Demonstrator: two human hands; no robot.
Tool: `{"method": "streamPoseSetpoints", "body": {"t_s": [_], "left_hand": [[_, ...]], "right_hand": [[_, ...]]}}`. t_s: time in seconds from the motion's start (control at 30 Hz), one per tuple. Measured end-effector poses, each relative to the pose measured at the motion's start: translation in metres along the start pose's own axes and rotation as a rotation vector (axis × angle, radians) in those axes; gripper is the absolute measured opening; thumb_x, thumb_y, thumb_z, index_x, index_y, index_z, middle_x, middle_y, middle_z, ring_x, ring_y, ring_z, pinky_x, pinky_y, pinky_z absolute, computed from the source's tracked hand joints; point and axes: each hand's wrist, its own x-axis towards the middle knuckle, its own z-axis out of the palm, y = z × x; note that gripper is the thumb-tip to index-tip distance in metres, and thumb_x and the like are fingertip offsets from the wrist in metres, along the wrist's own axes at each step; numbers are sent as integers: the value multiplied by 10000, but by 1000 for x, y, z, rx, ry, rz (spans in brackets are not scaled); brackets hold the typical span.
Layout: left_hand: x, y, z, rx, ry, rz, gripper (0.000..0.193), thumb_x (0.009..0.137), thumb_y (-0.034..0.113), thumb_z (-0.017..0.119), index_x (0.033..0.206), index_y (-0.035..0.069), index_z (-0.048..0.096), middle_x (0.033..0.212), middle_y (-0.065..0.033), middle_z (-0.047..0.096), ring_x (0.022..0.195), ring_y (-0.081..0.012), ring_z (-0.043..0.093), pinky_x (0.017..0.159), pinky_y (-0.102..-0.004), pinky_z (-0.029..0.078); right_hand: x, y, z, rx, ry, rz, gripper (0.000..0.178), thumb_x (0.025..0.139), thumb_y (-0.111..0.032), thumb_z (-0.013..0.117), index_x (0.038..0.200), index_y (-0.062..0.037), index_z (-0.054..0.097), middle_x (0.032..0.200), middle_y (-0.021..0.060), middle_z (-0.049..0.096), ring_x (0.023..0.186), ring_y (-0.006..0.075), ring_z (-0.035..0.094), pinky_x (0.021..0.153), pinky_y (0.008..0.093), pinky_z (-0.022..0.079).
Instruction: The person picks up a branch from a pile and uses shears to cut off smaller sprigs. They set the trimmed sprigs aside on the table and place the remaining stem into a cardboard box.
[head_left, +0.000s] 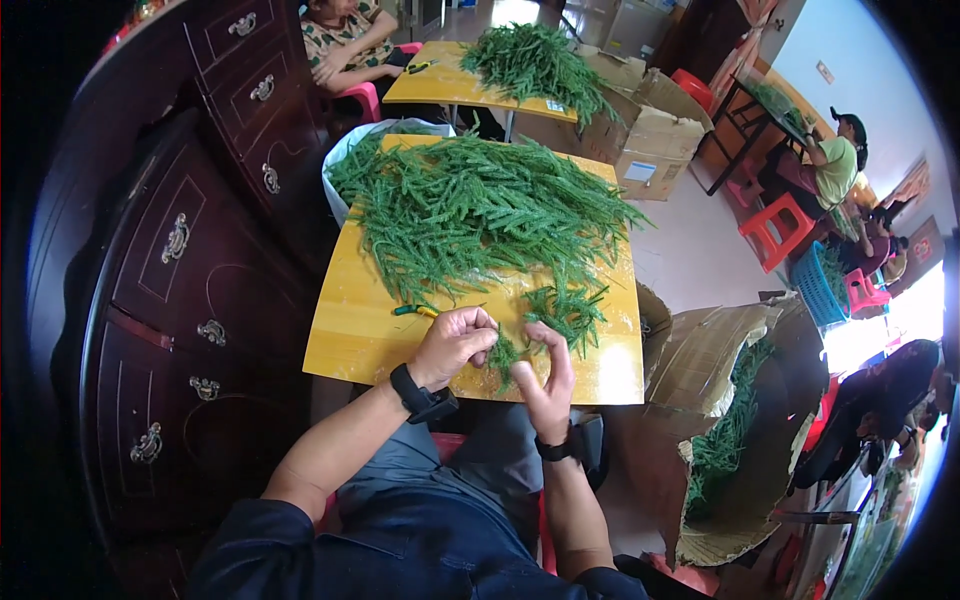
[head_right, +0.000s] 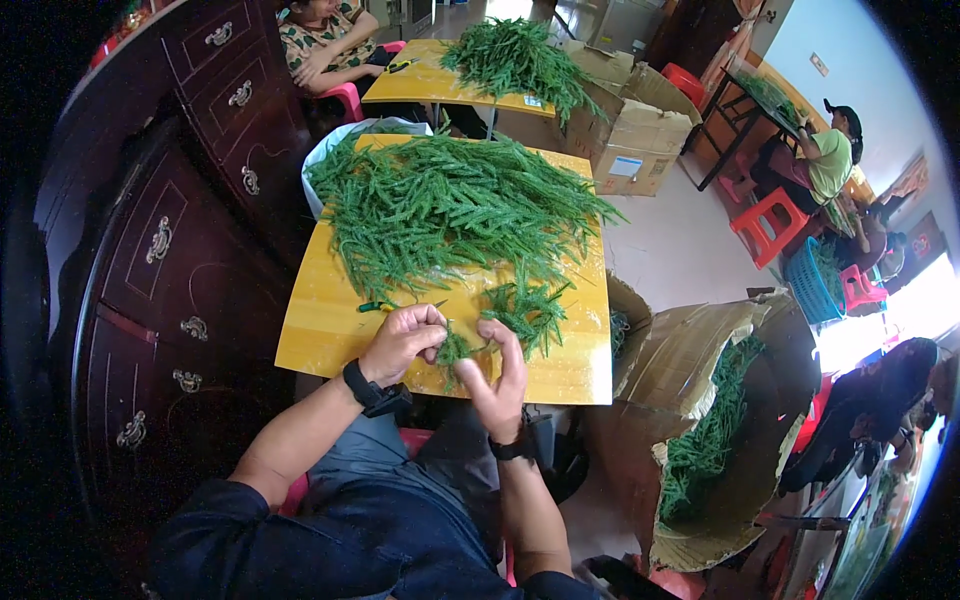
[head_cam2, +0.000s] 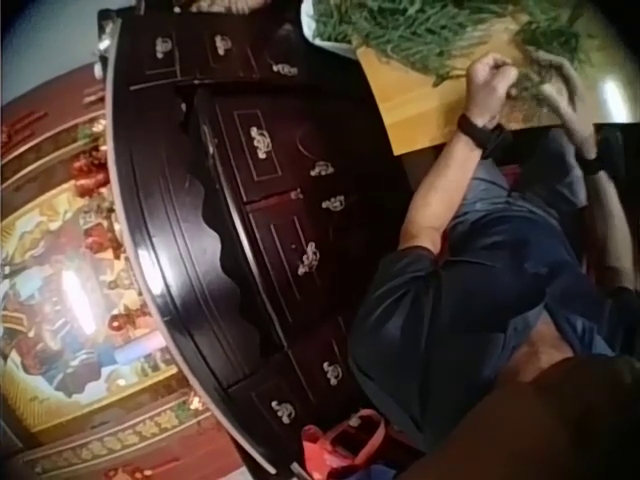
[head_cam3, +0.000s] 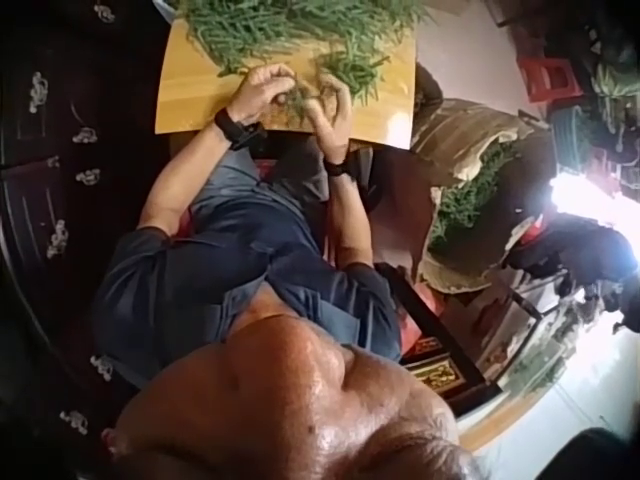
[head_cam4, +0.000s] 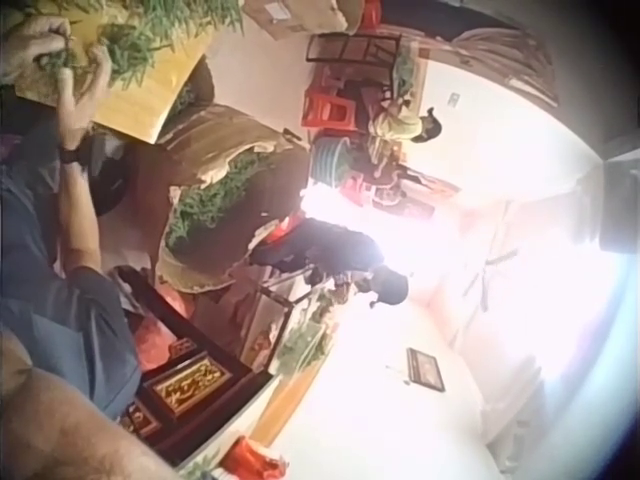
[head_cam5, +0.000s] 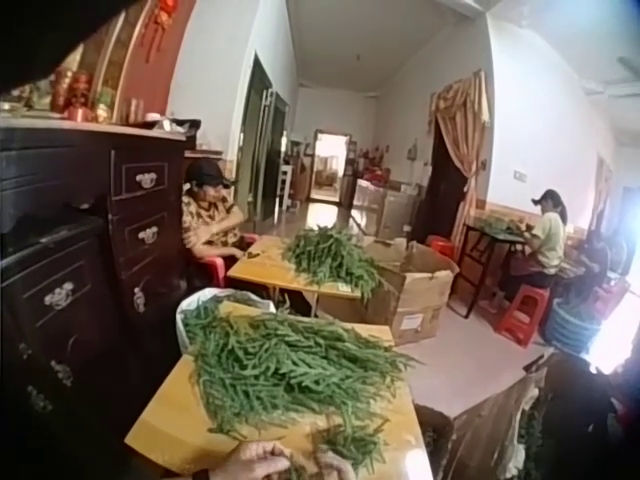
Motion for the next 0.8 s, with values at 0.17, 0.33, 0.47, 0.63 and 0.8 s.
{"method": "streamPoseSetpoints", "body": {"t_s": [0.17,0.33,0.47,0.63,0.8], "left_hand": [[1,-1,10,24,39,4,33,913,74,614,903,46,600,735,34,568,600,-38,524,554,-206,445],[8,-2,7,292,93,187,112,888,39,656,992,13,626,733,44,567,586,-28,493,548,-192,419],[8,2,9,536,20,284,237,865,14,676,1096,0,629,739,57,556,574,-18,461,537,-187,391],[5,1,6,811,-46,613,309,847,-8,674,1153,10,637,757,69,537,572,2,436,518,-187,369],[-3,16,28,632,76,386,289,843,-9,675,1131,19,659,775,66,540,582,12,432,517,-186,367]], "right_hand": [[-8,20,-7,-491,-104,-71,179,928,-96,590,1079,0,603,1032,62,664,973,116,597,817,249,466],[-5,18,-8,-392,-14,97,105,921,-89,572,994,-15,591,803,64,594,728,170,603,672,316,488],[-2,34,-17,-52,-54,182,87,961,-104,530,1002,-39,573,806,-3,558,673,111,539,619,280,460],[-1,9,-7,411,23,558,87,997,-120,492,1028,-74,560,836,-52,530,685,67,509,610,233,439],[0,10,-12,553,9,527,78,1008,-136,495,1039,-98,556,904,-41,539,762,63,526,637,226,443]]}}
